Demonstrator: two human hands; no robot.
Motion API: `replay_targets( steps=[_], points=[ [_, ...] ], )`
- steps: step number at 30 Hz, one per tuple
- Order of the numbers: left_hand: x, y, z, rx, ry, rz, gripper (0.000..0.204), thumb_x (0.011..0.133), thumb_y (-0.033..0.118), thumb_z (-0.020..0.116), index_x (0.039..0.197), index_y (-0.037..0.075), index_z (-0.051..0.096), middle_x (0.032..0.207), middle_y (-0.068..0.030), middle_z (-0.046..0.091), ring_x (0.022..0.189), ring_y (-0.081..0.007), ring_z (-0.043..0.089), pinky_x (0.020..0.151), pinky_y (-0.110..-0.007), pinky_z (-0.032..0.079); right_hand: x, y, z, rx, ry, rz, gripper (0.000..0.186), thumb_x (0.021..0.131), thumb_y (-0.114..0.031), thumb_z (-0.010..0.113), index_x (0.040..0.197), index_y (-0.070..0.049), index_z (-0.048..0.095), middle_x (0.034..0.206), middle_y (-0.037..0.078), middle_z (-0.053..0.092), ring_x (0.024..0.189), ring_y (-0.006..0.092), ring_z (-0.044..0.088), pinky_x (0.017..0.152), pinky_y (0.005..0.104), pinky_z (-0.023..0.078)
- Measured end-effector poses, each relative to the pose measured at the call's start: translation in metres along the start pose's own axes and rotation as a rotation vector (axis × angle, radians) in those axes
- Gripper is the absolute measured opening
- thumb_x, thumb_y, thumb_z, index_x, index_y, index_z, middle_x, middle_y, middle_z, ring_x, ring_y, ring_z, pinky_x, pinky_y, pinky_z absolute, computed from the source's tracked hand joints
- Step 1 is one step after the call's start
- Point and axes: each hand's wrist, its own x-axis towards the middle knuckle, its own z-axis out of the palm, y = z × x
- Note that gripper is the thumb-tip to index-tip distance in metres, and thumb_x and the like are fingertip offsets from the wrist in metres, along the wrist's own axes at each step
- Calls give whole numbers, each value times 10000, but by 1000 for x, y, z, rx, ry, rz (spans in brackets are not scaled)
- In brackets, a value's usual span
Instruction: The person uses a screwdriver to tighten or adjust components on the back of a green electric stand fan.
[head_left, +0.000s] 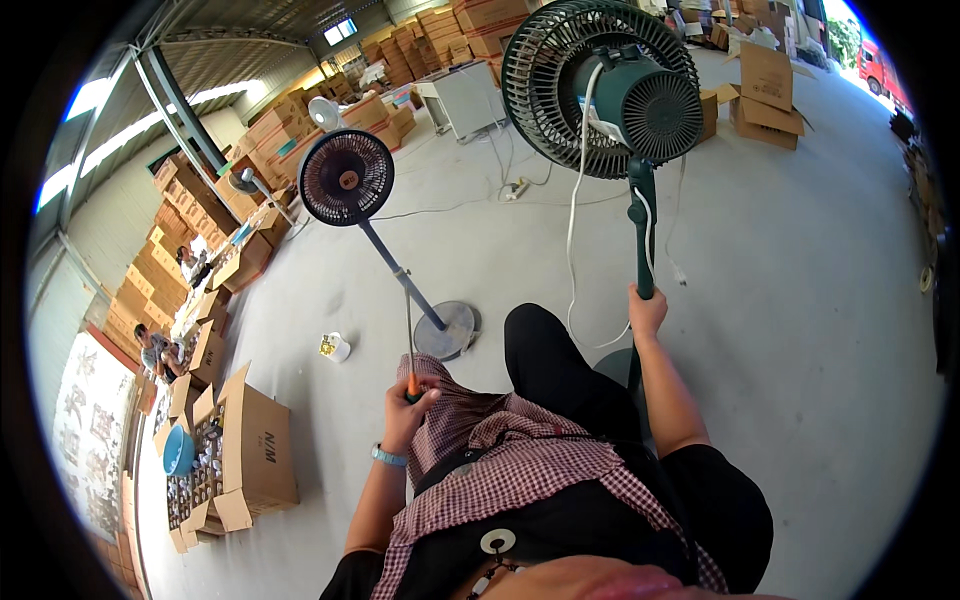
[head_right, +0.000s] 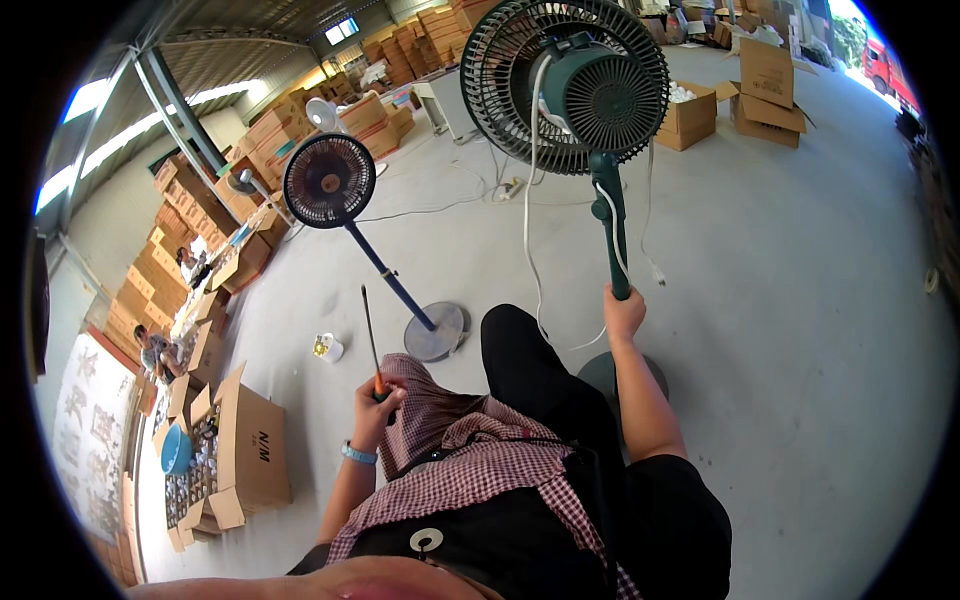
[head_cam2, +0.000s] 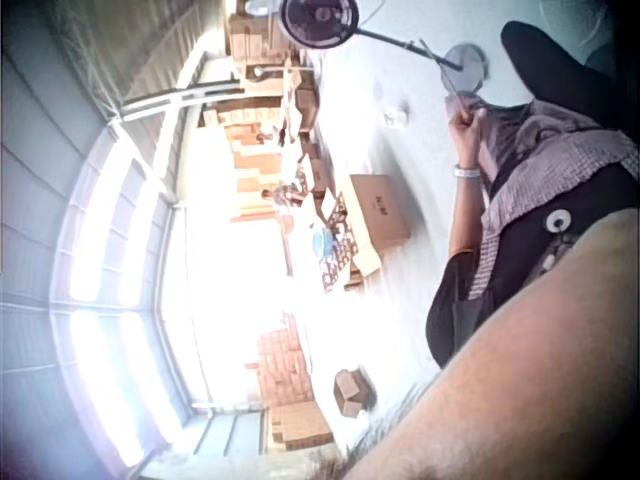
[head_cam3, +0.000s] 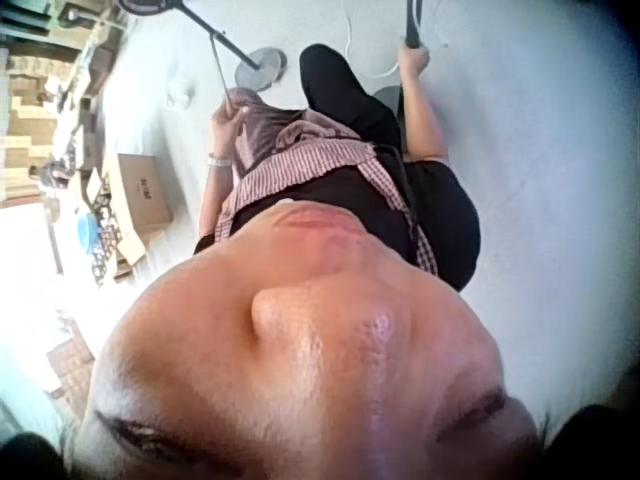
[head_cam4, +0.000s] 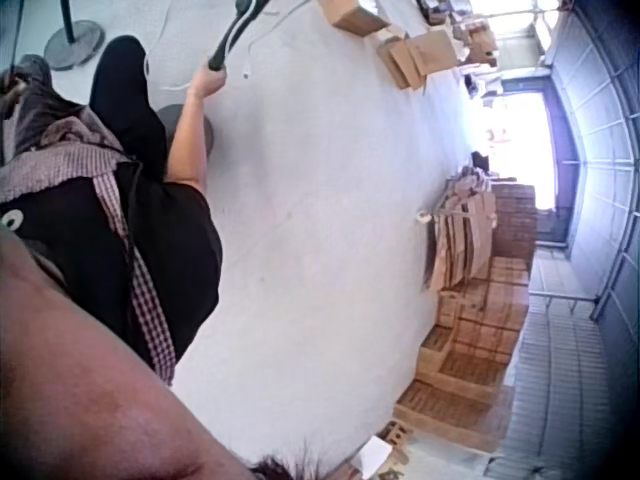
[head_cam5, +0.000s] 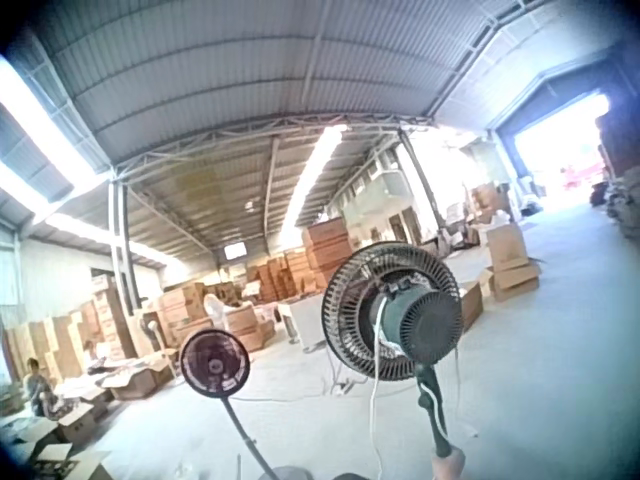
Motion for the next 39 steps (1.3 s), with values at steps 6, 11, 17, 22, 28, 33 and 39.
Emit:
replay_targets(
  steps=[6, 11, 17, 22, 28, 33, 39],
  points=[
    [50, 49, 81, -549, -334, 94, 588, 968, 564, 445, 1113, 7, 561, 895, -69, 577, 690, -139, 548, 659, -262, 464, 0, 2, 0, 3, -101, -39, 335, 762, -306, 734, 802, 16, 652, 732, 191, 657, 740, 395, 648, 698, 447, 497],
    [80, 79, 135, -849, -454, 117, 399, 982, 508, 458, 1019, 118, 540, 989, -62, 530, 912, -196, 533, 844, -384, 450, -9, 11, -33, 5, -249, -155, 546, 770, -231, 724, 1198, 27, 505, 1113, 232, 576, 1008, 372, 579, 856, 436, 451],
    [100, 105, 159, -1166, -635, 138, 275, 916, 389, 637, 1040, 147, 596, 1390, -97, 458, 1321, -251, 402, 1115, -439, 298, -82, -84, -99, 355, -133, -701, 557, 804, -87, 599, 1295, 38, 368, 1207, 190, 460, 1143, 306, 448, 960, 398, 362],
    [104, 112, 192, -1322, -752, 39, 269, 959, 396, 560, 1069, 150, 578, 1414, -94, 445, 1344, -244, 374, 1117, -398, 291, -113, -143, -89, 677, -592, -714, 622, 802, -110, 744, 1297, 29, 394, 1100, 169, 545, 925, 227, 593, 798, 316, 496],
    [115, 107, 193, -1128, -750, 81, 305, 970, 423, 537, 1128, 172, 610, 1389, -93, 466, 1324, -231, 389, 1090, -388, 303, -104, -158, -88, 537, -469, -851, 467, 799, -51, 736, 1211, 16, 526, 969, 145, 573, 801, 205, 582, 699, 284, 491],
    [141, 128, 169, -641, -693, 317, 470, 976, 418, 530, 1229, 30, 613, 1299, -89, 511, 1230, -203, 464, 1042, -363, 346, -74, -208, -105, 411, -341, -1074, 519, 752, -98, 794, 1211, -6, 569, 889, 128, 612, 726, 230, 594, 617, 290, 493],
    [170, 164, 156, -485, -702, 384, 433, 948, 389, 589, 1165, 19, 646, 1131, -75, 596, 1059, -168, 559, 934, -323, 438, -43, -264, -122, 396, -163, -1314, 421, 785, -254, 795, 1067, -12, 598, 828, 90, 632, 634, 199, 603, 563, 276, 486]
  ],
)
